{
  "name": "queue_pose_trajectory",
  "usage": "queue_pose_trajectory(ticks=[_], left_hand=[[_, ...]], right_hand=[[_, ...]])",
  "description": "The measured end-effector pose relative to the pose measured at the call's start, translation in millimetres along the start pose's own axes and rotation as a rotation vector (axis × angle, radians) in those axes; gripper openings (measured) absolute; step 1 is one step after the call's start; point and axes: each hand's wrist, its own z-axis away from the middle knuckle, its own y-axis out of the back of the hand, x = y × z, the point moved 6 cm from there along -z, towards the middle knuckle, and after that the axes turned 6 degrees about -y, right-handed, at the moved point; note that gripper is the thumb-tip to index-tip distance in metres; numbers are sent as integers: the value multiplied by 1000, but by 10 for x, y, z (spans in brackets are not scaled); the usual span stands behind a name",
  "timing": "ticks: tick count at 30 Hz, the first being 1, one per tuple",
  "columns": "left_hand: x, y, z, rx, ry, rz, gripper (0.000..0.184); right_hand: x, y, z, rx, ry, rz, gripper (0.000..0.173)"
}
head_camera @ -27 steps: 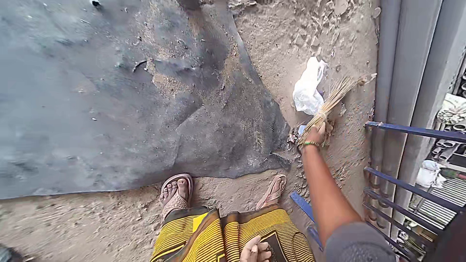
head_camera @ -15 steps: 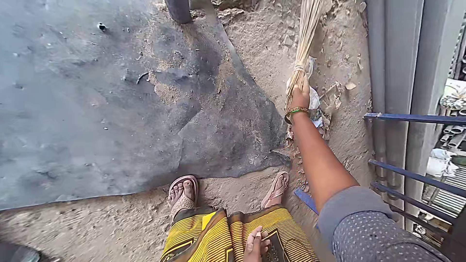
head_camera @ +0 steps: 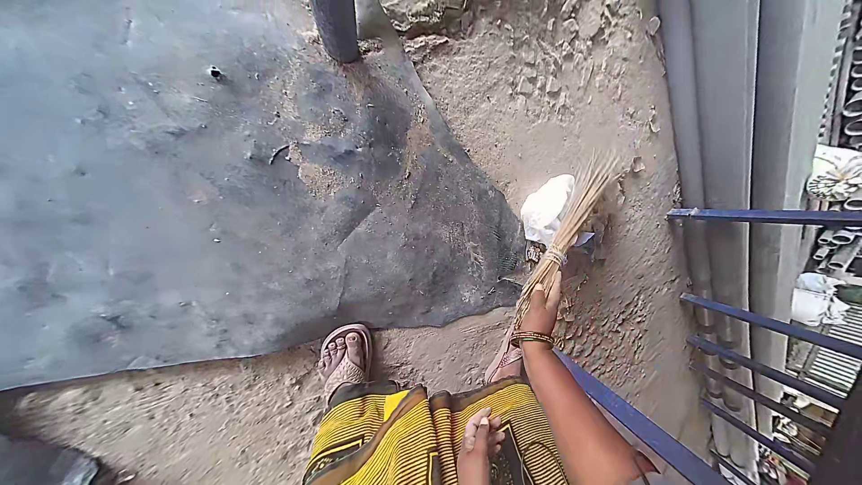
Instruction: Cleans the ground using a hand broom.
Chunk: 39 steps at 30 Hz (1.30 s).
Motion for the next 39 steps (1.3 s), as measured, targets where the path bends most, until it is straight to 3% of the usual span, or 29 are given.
queue_pose_trajectory(ticks=[3,5,8,10,13,16,19,23,27,29,32,35,39], left_hand=[[-87,-11,-28,19,22,-3,37],[-142,-10,-46,19,30,-14,37],[-215,26,-69,29,40,-2,37],[-240,34,-67,39,46,7,36],[-241,21,-60,47,55,9,36],[-167,-26,-44,24,51,-1,37],[-137,-26,-55,24,46,1,37],[-122,-53,-67,31,61,7,37],[-113,-48,-62,37,49,30,37],[-74,-28,-81,38,49,45,37],[-123,-1,-35,36,82,58,38],[-147,27,-34,45,103,69,38],[-147,43,-22,53,118,103,38]], right_hand=[[-289,-192,-97,-74,108,53,60],[-565,-396,-379,-139,195,103,58],[-824,-606,-924,-191,185,190,56],[-713,-506,-1207,-157,139,233,56],[-206,-123,-1339,-96,72,279,57],[183,213,-1074,7,-74,265,56],[212,314,-705,102,-135,142,57],[-368,97,-772,113,102,-56,59],[-1486,-384,-1595,-3,375,-79,60],[-2070,-587,-2049,-15,364,53,58],[-2504,-572,-2606,-15,357,427,55],[-2304,-270,-2927,26,277,625,57],[-1603,135,-3013,24,171,486,56]])
